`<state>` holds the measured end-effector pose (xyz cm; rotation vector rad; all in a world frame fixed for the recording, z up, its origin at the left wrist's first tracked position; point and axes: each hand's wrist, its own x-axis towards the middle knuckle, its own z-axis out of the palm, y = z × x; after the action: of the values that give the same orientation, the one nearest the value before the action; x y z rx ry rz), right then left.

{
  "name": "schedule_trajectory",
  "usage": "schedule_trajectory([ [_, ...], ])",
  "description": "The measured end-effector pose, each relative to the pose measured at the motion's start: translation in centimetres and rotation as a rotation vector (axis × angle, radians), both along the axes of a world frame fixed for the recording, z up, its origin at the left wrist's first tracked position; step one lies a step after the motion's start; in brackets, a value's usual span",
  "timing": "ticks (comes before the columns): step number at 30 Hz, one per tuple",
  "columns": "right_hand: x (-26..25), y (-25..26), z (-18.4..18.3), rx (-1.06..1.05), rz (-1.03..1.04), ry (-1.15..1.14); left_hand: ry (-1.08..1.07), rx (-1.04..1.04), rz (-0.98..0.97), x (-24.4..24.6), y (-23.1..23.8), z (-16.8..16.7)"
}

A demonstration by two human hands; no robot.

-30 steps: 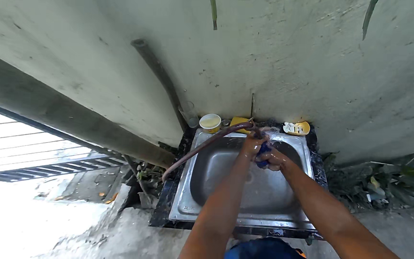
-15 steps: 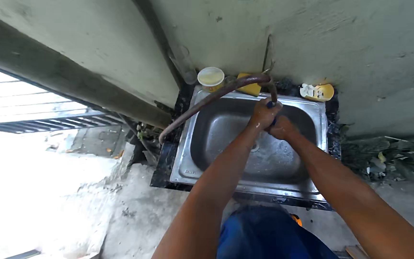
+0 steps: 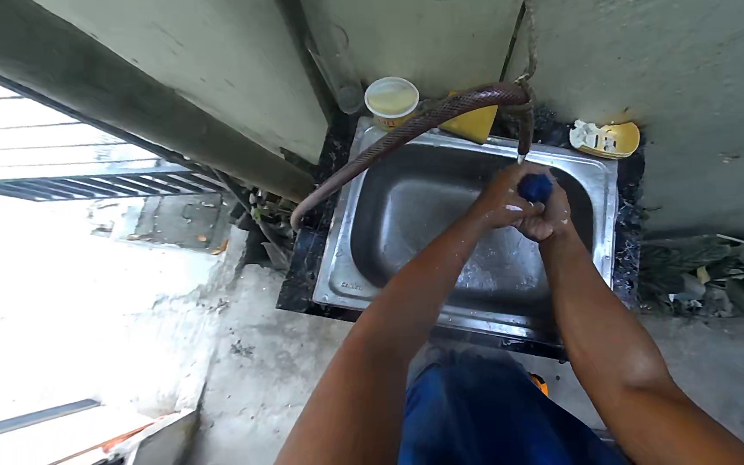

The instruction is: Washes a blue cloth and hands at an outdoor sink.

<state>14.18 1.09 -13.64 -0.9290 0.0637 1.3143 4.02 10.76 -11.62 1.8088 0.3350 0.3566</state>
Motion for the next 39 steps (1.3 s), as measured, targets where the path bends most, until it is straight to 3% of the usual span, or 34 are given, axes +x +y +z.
schedule_trajectory([
  [2,0.0,0.6,-0.2,0.043,-0.086,0.036,-0.028,-0.138,-0.037,0.0,0.0,-0.2],
  [5,-0.2,1.4,0.0,-0.088,-0.119,0.069,-0.02,-0.245,-0.034,-0.2,0.9,0.0],
  [10,-0.9,3.4,0.2,-0.065,-0.097,0.087,0.154,0.064,0.213,0.1,1.6,1.6],
  [12,-1.1,4.1,0.1,-0.011,-0.144,0.069,0.064,-0.138,0.31,0.3,1.7,0.9],
  [15,-1.5,4.8,0.2,0.001,-0.229,-0.097,-0.285,-0.587,0.345,0.7,1.6,-1.2],
  [18,-1.6,4.3,-0.2,-0.09,-0.215,-0.38,-0.281,-0.766,0.347,0.7,1.2,-0.9],
  [21,-1.3,4.3,-1.0,-0.285,-0.139,-0.669,-0.127,-0.744,0.472,1.5,0.6,-1.0],
  [24,-1.7,4.6,-2.0,-0.405,-0.143,-0.803,0.055,-0.636,0.577,2.3,0.3,-0.5],
  [26,-2.0,4.5,-2.2,-0.397,-0.154,-0.878,0.094,-0.554,0.591,2.7,0.2,-0.5],
  [28,-1.5,3.9,-1.5,-0.471,-0.039,-0.933,0.092,-0.464,0.54,2.6,0.7,-0.4],
  [30,-1.0,2.4,0.3,-0.571,0.115,-0.762,0.114,-0.39,0.438,1.7,1.6,-0.1],
  [33,-0.5,0.4,0.8,-0.443,0.2,-0.334,0.205,-0.359,0.297,0.9,3.1,-0.5],
  [39,-1.2,1.6,0.1,-0.233,0.064,-0.022,0.237,-0.172,0.17,0.7,1.7,-0.3],
])
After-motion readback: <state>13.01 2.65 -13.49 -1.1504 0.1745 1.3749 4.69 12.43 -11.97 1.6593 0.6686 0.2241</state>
